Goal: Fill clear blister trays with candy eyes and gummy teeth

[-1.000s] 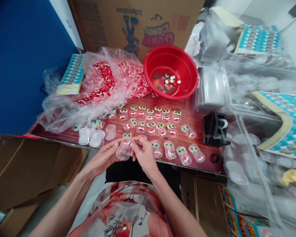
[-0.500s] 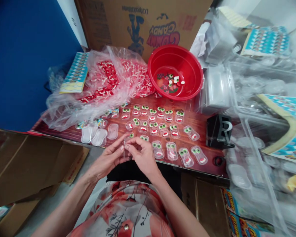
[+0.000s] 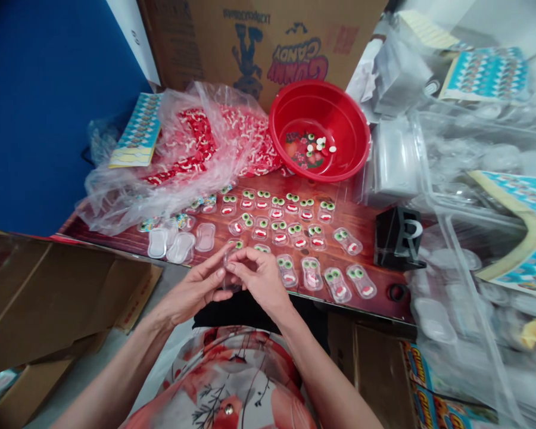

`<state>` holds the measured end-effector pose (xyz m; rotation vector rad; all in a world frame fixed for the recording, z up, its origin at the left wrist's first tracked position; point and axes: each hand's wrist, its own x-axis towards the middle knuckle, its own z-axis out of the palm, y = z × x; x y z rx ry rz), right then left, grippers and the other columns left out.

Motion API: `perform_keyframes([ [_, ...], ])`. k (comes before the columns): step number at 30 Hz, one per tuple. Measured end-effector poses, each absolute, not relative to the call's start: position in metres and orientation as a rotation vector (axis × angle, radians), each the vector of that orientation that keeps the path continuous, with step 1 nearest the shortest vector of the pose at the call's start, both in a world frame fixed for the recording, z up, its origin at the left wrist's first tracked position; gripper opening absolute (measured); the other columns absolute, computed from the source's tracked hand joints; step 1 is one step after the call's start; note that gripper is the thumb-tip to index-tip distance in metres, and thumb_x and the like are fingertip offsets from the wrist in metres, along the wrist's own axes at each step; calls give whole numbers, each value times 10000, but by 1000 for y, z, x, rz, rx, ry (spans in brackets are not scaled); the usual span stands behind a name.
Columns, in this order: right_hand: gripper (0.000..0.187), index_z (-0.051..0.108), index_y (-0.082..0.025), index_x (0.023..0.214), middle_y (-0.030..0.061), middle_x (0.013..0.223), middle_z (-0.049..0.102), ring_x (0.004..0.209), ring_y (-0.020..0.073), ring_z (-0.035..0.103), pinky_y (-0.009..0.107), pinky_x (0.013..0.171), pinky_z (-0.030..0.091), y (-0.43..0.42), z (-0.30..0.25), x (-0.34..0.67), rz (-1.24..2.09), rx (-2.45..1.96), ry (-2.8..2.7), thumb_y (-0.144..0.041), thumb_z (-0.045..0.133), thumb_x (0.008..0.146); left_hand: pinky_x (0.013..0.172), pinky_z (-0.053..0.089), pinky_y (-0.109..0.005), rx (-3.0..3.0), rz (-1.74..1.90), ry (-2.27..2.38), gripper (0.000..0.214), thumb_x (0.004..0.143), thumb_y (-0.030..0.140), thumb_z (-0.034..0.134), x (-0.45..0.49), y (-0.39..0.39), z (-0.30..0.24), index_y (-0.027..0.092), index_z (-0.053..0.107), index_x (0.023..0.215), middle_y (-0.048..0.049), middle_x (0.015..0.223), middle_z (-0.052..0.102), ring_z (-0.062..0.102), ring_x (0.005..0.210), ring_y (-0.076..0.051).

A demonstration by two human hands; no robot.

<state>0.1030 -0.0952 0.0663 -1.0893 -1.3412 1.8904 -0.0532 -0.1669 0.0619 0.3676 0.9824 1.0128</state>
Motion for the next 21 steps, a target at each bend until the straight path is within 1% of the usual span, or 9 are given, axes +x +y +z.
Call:
perform_keyframes([
  [6,180,704,-168,809,-6,637,642,542,106,587,192,461,430,-96,67,102,1871,-1115,-1369,-345,720,778,795,582,-238,366,1010,986,632,861,304,727,-53,-168,63,427,489,1434,-28,1329,613,660,978,-130],
  [13,184,697,-163,815,-4,630,645,551,111,601,198,473,466,-98,68,98,1852,-1092,-1377,-346,700,801,799,573,-257,414,994,1031,664,862,349,720,-52,-169,64,418,448,1463,-39,1305,617,631,941,-123],
  [18,184,686,-162,793,-14,619,639,496,89,557,197,458,468,-96,70,97,1881,-1069,-1363,-345,708,797,791,546,-237,470,980,1079,688,852,392,723,-52,-167,66,428,424,1471,-31,1319,605,606,938,-117],
  [21,180,678,-166,774,-20,609,631,472,82,539,198,447,466,-95,72,97,1888,-1061,-1359,-342,712,785,815,540,-254,493,963,1119,701,848,410,723,-53,-167,66,427,411,1475,-32,1321,603,595,953,-124],
])
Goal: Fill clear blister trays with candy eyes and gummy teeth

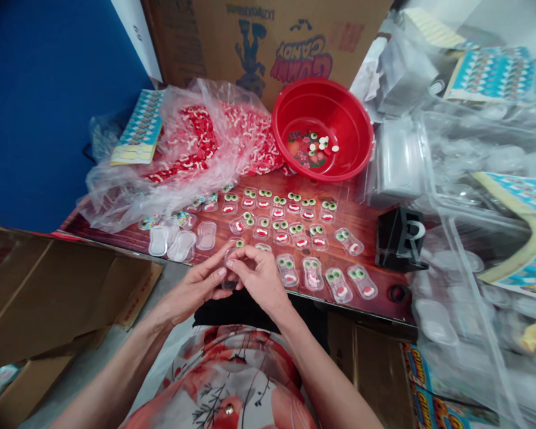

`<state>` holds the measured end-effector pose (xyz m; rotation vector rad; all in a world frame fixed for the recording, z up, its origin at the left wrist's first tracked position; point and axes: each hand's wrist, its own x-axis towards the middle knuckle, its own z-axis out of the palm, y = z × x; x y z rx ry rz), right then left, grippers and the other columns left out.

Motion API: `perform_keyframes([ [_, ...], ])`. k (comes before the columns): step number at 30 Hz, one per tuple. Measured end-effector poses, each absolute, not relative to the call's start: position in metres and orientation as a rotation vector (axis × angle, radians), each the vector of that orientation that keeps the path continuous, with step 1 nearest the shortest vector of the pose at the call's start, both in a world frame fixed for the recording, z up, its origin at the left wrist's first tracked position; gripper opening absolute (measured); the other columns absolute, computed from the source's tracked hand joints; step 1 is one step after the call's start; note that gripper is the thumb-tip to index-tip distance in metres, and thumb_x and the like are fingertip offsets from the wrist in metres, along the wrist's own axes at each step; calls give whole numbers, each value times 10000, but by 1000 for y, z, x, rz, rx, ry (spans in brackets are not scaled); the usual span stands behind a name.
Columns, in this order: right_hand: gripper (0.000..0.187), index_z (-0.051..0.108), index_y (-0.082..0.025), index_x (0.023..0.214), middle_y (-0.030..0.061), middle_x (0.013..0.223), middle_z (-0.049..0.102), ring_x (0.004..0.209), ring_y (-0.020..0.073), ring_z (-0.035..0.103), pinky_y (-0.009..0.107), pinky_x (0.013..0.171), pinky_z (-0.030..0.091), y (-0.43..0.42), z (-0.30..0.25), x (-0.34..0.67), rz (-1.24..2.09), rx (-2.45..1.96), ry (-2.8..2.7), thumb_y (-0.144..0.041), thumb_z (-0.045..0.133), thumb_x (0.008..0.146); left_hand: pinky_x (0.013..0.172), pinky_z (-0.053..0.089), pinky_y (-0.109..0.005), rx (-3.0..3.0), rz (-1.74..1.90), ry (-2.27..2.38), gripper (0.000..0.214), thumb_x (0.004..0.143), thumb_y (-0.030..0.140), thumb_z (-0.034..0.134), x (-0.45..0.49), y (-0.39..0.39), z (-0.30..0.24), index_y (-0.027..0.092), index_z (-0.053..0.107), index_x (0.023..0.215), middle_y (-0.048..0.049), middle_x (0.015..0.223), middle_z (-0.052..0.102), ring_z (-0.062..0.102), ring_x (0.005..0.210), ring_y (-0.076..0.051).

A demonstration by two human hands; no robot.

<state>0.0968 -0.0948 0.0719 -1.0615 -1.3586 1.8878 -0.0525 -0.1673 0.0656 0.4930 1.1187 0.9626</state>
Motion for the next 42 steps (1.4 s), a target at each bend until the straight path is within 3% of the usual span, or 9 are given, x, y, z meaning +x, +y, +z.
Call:
perform_keyframes([
  [10,206,639,-182,806,-20,645,605,552,111,578,208,465,490,-98,65,92,1865,-1088,-1373,-382,685,813,865,538,-289,398,1006,1058,647,872,416,699,-52,-170,61,423,433,1462,-36,1290,636,624,1004,-139],
  [18,98,624,-197,874,-16,773,598,642,113,560,228,549,496,-98,62,95,1778,-1067,-1557,-272,652,819,835,573,-298,165,1124,904,590,894,248,683,-49,-167,70,345,502,1447,-62,1240,667,673,932,-133],
  [31,97,590,-210,844,-23,764,581,680,125,546,251,615,478,-95,59,94,1810,-1073,-1583,-218,647,767,835,575,-273,176,1127,953,579,900,273,679,-47,-166,65,380,501,1440,-48,1413,591,691,1002,-143],
  [42,46,601,-206,875,-11,840,596,739,127,556,268,698,474,-96,53,93,1669,-1042,-1717,-198,587,833,873,557,-298,108,1156,938,570,930,210,627,-46,-166,68,349,477,1462,-63,1373,618,684,994,-139],
])
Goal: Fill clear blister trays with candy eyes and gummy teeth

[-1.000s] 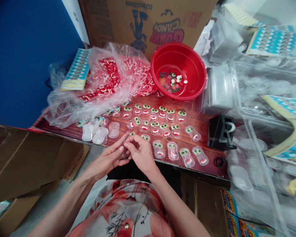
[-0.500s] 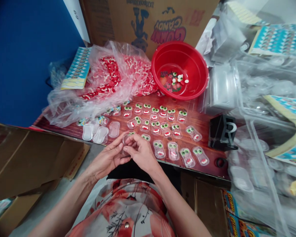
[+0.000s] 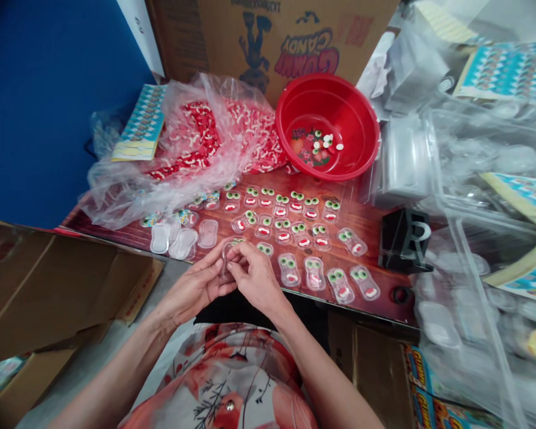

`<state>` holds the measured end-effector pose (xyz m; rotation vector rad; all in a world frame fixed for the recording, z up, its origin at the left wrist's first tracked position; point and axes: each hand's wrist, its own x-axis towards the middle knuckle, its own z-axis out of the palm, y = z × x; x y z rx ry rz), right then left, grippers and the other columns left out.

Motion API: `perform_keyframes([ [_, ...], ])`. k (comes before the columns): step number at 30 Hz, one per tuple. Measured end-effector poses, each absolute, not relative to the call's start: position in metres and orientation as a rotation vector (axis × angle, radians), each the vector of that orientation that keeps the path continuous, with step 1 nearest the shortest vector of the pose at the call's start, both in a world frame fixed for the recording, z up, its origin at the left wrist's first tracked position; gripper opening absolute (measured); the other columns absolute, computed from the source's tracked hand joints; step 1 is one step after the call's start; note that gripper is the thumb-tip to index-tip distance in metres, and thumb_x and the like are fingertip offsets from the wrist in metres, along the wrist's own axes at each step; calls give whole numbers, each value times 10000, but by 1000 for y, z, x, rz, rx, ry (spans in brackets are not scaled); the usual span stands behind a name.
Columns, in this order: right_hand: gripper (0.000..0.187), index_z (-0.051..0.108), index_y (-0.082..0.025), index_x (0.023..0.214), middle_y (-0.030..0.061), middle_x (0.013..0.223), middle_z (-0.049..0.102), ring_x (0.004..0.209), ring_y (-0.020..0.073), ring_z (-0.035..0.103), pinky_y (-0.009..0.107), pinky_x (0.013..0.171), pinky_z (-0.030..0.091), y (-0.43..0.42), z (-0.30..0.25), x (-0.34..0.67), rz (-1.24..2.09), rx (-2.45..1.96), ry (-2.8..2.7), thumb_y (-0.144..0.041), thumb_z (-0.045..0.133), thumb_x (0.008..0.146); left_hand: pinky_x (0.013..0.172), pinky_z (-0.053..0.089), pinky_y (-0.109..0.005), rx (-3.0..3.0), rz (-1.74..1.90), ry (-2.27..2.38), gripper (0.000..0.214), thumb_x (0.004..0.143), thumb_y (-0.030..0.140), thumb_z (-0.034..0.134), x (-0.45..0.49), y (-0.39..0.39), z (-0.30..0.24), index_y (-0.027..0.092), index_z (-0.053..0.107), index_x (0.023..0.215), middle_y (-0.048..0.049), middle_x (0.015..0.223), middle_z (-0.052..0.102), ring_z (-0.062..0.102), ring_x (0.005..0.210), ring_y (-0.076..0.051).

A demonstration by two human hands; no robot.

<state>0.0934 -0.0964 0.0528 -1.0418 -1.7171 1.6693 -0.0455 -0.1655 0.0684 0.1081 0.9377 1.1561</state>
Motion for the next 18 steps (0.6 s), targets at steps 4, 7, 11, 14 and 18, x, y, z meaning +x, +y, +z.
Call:
perform_keyframes([
  [4,116,596,-209,867,-14,826,595,711,127,548,266,665,473,-95,57,94,1784,-1046,-1653,-261,668,795,878,558,-305,104,1158,951,585,920,184,630,-46,-165,68,353,479,1459,-65,1381,611,678,1019,-150],
  [7,129,590,-211,850,-16,827,591,730,130,554,269,675,472,-94,58,93,1775,-1061,-1634,-247,681,766,870,564,-307,95,1169,949,588,922,174,619,-45,-164,68,338,471,1467,-76,1348,629,680,1000,-147],
  [11,113,582,-212,831,-22,799,584,712,128,540,264,654,465,-93,59,92,1807,-1053,-1602,-234,661,753,866,566,-301,99,1166,934,604,927,191,614,-45,-163,68,346,442,1485,-72,1310,645,683,966,-134],
  [14,109,578,-214,818,-26,782,580,690,124,527,261,640,462,-92,59,92,1825,-1048,-1593,-235,657,745,845,565,-282,104,1155,931,609,927,193,614,-46,-163,68,357,436,1487,-64,1292,654,684,930,-121],
  [18,98,586,-213,828,-24,793,584,692,122,531,261,647,465,-92,57,92,1802,-1053,-1617,-219,644,750,828,565,-275,89,1155,937,581,934,182,598,-46,-163,68,346,459,1473,-62,1275,663,683,911,-118],
])
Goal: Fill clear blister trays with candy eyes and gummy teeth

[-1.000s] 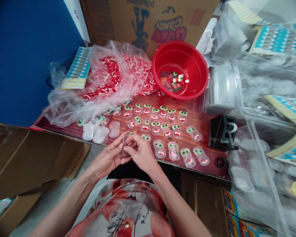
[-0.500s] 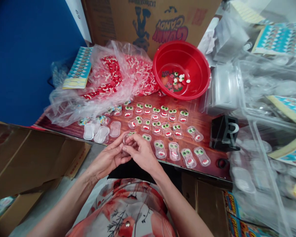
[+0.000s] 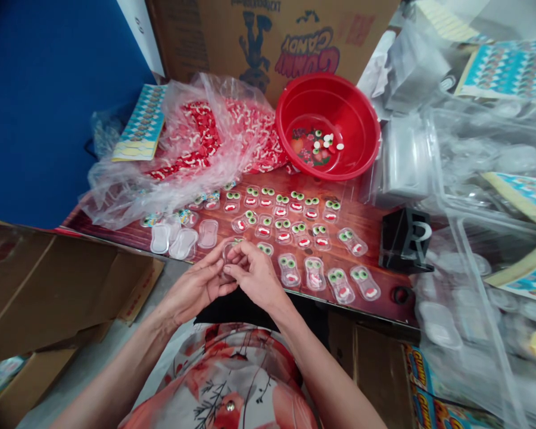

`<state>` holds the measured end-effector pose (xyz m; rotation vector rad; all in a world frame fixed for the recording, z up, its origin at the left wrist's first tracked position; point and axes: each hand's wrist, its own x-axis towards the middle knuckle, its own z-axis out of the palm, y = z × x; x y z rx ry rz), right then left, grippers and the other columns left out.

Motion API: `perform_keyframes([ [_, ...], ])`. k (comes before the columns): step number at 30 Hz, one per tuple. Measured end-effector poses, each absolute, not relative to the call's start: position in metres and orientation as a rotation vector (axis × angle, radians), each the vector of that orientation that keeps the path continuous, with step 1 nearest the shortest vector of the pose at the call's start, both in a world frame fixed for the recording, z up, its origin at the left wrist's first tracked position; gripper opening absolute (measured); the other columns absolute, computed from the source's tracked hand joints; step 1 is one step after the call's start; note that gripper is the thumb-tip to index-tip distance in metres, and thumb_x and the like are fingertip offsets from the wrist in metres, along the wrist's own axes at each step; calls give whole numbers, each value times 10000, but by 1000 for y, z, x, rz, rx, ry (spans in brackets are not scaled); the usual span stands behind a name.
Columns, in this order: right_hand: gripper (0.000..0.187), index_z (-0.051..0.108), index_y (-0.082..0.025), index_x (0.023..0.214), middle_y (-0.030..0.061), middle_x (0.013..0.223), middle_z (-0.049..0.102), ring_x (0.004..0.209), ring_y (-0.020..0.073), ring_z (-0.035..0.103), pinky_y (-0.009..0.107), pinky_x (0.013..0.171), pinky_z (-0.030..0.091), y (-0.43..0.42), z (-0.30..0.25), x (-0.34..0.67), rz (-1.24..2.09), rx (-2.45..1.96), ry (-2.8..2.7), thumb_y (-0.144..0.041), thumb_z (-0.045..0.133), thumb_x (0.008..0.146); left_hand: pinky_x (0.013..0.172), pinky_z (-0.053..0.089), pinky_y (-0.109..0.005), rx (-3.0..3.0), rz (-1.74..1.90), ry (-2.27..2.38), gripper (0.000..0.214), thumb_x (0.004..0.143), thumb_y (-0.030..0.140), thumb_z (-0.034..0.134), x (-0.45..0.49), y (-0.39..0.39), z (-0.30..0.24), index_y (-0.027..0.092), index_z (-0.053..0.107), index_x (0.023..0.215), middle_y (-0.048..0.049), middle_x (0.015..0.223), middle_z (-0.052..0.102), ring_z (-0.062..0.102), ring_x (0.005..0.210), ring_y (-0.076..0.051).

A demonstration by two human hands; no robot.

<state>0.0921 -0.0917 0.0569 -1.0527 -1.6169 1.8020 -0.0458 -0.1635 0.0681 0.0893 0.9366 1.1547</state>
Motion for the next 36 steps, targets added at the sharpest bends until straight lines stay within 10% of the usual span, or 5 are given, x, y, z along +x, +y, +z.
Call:
perform_keyframes([
  [23,50,572,-208,721,-5,699,588,644,147,513,274,617,398,-106,75,73,1313,-1282,-1909,-180,563,761,1175,331,-418,306,1269,1013,658,860,395,709,-42,-174,61,329,471,1470,-43,1530,492,422,1420,-283],
  [36,86,574,-185,674,-32,605,521,547,117,478,249,539,364,-98,63,82,1783,-1183,-1529,-265,580,707,1045,475,-367,1253,1103,1502,344,899,276,619,-65,-171,48,195,716,1219,-95,1218,718,651,1139,-231],
])
